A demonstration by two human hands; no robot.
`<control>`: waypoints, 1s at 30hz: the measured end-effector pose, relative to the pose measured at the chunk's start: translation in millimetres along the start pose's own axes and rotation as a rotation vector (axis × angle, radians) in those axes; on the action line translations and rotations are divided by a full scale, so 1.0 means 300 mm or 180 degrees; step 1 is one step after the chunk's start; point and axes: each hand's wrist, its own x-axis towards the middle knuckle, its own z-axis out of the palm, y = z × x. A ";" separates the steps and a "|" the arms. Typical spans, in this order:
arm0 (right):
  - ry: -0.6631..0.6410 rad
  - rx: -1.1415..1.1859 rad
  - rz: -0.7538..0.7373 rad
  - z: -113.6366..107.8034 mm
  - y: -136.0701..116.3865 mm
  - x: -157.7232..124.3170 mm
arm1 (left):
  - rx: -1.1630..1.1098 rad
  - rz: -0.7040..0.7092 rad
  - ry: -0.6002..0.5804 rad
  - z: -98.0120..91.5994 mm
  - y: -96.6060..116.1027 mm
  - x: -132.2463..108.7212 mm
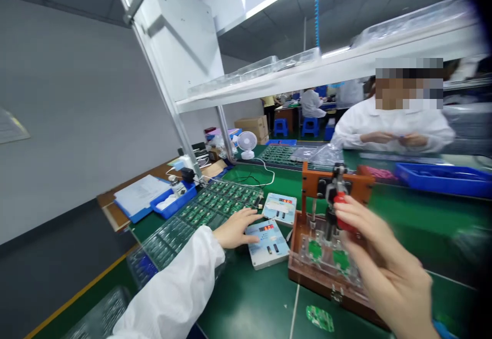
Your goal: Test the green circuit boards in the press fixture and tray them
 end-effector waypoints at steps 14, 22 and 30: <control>0.0603 -0.0016 -0.0101 0.039 0.068 -0.015 | 0.0623 -0.2416 0.0581 -0.016 -0.430 -0.221; 0.0626 -0.0010 -0.0113 0.041 0.088 -0.020 | 0.1110 -0.2695 0.0506 0.011 -0.398 -0.163; 0.0638 -0.0082 -0.0016 0.045 0.070 -0.021 | 0.0959 -0.2901 0.0536 0.013 -0.379 -0.121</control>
